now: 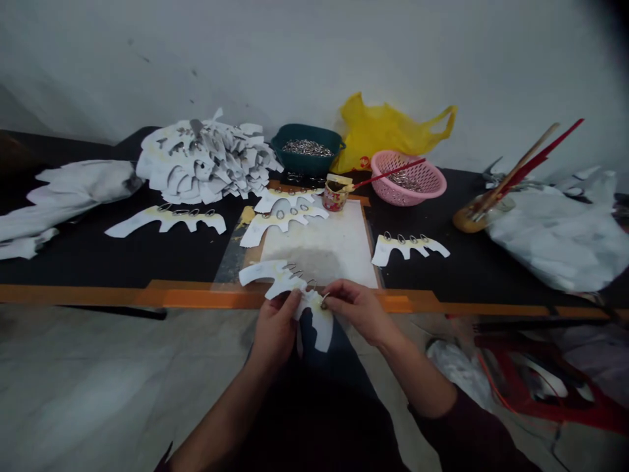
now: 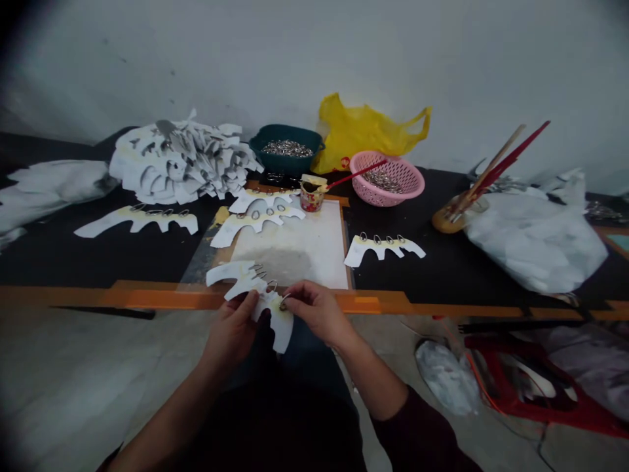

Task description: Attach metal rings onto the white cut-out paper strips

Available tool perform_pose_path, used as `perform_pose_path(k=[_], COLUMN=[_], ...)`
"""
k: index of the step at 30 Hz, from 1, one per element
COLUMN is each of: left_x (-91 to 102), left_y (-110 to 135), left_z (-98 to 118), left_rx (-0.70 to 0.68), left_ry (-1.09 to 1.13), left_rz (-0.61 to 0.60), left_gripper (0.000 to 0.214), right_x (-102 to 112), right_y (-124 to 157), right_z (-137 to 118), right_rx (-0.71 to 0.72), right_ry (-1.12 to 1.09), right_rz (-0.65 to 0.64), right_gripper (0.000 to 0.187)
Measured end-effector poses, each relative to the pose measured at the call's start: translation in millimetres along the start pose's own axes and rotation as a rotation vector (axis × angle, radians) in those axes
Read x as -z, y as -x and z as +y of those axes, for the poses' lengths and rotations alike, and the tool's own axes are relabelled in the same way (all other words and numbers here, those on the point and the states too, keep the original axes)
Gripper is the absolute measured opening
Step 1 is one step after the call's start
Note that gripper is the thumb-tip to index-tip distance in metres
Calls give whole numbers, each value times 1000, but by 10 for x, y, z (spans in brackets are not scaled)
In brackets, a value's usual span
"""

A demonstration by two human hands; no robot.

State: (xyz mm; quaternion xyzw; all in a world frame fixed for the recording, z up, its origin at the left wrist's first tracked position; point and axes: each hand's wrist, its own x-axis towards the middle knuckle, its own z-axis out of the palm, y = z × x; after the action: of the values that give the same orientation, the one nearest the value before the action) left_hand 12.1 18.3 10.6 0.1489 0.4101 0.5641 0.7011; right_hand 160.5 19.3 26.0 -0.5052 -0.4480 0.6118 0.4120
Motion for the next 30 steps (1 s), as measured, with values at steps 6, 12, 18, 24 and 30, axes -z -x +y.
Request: perform_pose_path(k=[6,12,18,24,30], left_x=[65,56,37,80,45], left_y=[65,115,131,131,130], left_z=[-139,-175,-150,-152,-157], left_rx=[95,49,80,113,66], left_ry=[-102,-177,-114,-82,-150], left_rz=[-95,-68,-51,-78,-42], left_gripper=[50,49,52,49,46], right_x=[-106,-115,-134,-156,-156], right_y=[40,146,162,156,183], right_z=[37,96,109,107,121], right_rx=[77,116,110,104,109], right_ry=[77,93,94,117,161], right_rz=[51,90,112,118,97], right_gripper=[13,15,15,12,13])
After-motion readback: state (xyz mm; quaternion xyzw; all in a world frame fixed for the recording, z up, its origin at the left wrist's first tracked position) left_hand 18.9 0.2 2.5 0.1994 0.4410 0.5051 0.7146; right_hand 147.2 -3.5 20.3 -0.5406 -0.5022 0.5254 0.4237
